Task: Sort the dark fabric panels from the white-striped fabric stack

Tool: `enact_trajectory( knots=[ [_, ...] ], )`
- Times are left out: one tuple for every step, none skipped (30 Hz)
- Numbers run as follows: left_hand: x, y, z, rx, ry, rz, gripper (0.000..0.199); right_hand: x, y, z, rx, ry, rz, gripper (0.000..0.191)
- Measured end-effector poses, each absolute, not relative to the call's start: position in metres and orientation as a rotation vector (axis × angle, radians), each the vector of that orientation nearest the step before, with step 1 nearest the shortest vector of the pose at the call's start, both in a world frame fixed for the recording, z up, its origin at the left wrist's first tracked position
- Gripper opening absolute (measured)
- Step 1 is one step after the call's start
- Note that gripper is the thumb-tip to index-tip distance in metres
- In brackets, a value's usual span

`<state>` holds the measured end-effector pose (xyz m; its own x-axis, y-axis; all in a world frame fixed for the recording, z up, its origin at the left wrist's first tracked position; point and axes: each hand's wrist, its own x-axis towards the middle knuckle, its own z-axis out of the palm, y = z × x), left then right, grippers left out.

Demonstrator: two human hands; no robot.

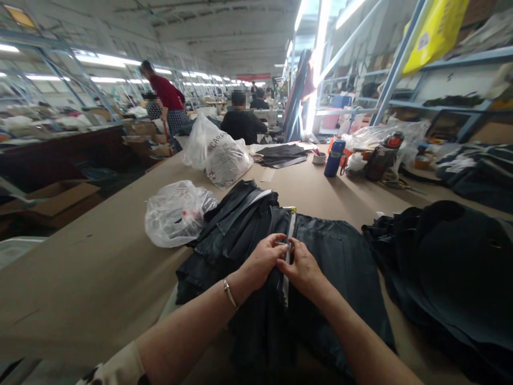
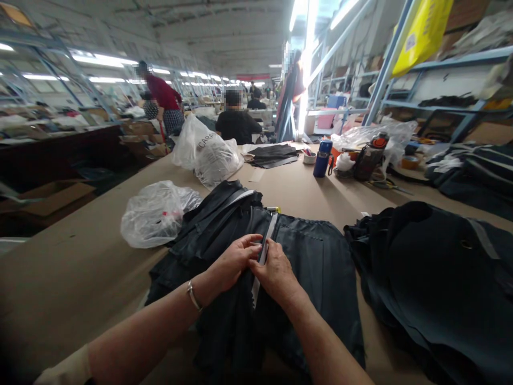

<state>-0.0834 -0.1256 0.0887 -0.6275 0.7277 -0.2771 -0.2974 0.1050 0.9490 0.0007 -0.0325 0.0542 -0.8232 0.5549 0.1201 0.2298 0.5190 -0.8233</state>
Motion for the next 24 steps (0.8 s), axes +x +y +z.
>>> enact_trajectory(
  knots=[
    [-0.082,-0.124,0.087,0.449,1.583,1.641,0.039,0.003,-0.029,0.052,-0.665,-2.332,1.318,0.056],
    [-0.081,-0.123,0.086,0.452,1.578,1.637,0.040,0.006,-0.025,0.050,-0.685,-2.248,1.471,0.047],
    [-0.080,-0.122,0.086,0.445,1.578,1.624,0.041,0.009,-0.021,0.047,-0.710,-2.146,1.648,0.038],
    [-0.080,-0.122,0.087,0.437,1.584,1.606,0.041,0.014,-0.017,0.043,-0.734,-2.041,1.819,0.031],
    [-0.080,-0.122,0.089,0.435,1.596,1.584,0.042,0.019,-0.013,0.039,-0.757,-1.951,1.954,0.028],
    [-0.081,-0.122,0.091,0.439,1.609,1.556,0.042,0.024,-0.011,0.035,-0.778,-1.864,2.051,0.028],
    [-0.081,-0.121,0.094,0.450,1.622,1.520,0.043,0.030,-0.009,0.032,-0.790,-1.782,2.115,0.029],
    [-0.082,-0.121,0.097,0.461,1.635,1.477,0.044,0.036,-0.009,0.031,-0.783,-1.699,2.162,0.029],
    [-0.081,-0.120,0.100,0.475,1.642,1.431,0.046,0.042,-0.010,0.030,-0.755,-1.594,2.214,0.030],
    [-0.080,-0.118,0.103,0.496,1.644,1.382,0.048,0.047,-0.011,0.032,-0.717,-1.494,2.257,0.031],
    [-0.078,-0.116,0.105,0.522,1.644,1.338,0.050,0.051,-0.014,0.035,-0.681,-1.420,2.280,0.033],
    [-0.076,-0.114,0.108,0.557,1.647,1.298,0.053,0.055,-0.016,0.040,-0.660,-1.389,2.280,0.037],
    [-0.073,-0.111,0.111,0.603,1.652,1.258,0.054,0.058,-0.019,0.047,-0.655,-1.403,2.263,0.040],
    [-0.071,-0.108,0.114,0.661,1.661,1.214,0.053,0.060,-0.023,0.054,-0.661,-1.430,2.247,0.043],
    [-0.068,-0.105,0.118,0.725,1.668,1.168,0.049,0.062,-0.026,0.061,-0.670,-1.460,2.244,0.045],
    [-0.066,-0.102,0.121,0.784,1.673,1.120,0.044,0.063,-0.029,0.067,-0.673,-1.489,2.254,0.044],
    [-0.066,-0.099,0.125,0.835,1.675,1.069,0.037,0.064,-0.032,0.073,-0.666,-1.515,2.266,0.042],
    [-0.066,-0.096,0.128,0.873,1.686,1.016,0.028,0.065,-0.034,0.077,-0.650,-1.541,2.278,0.040],
    [-0.067,-0.094,0.132,0.895,1.704,0.973,0.021,0.067,-0.035,0.079,-0.633,-1.566,2.292,0.037],
    [-0.069,-0.092,0.135,0.898,1.723,0.945,0.014,0.069,-0.035,0.080,-0.626,-1.593,2.296,0.034],
    [-0.072,-0.090,0.139,0.886,1.737,0.932,0.007,0.072,-0.033,0.080,-0.631,-1.629,2.286,0.030],
    [-0.074,-0.089,0.142,0.856,1.738,0.939,0.002,0.075,-0.030,0.078,-0.656,-1.670,2.256,0.027],
    [-0.076,-0.089,0.146,0.809,1.702,0.971,0.006,0.079,-0.025,0.076,-0.700,-1.717,2.200,0.024],
    [-0.075,-0.091,0.151,0.751,1.622,1.023,0.012,0.083,-0.018,0.073,-0.743,-1.771,2.111,0.021]
  ],
)
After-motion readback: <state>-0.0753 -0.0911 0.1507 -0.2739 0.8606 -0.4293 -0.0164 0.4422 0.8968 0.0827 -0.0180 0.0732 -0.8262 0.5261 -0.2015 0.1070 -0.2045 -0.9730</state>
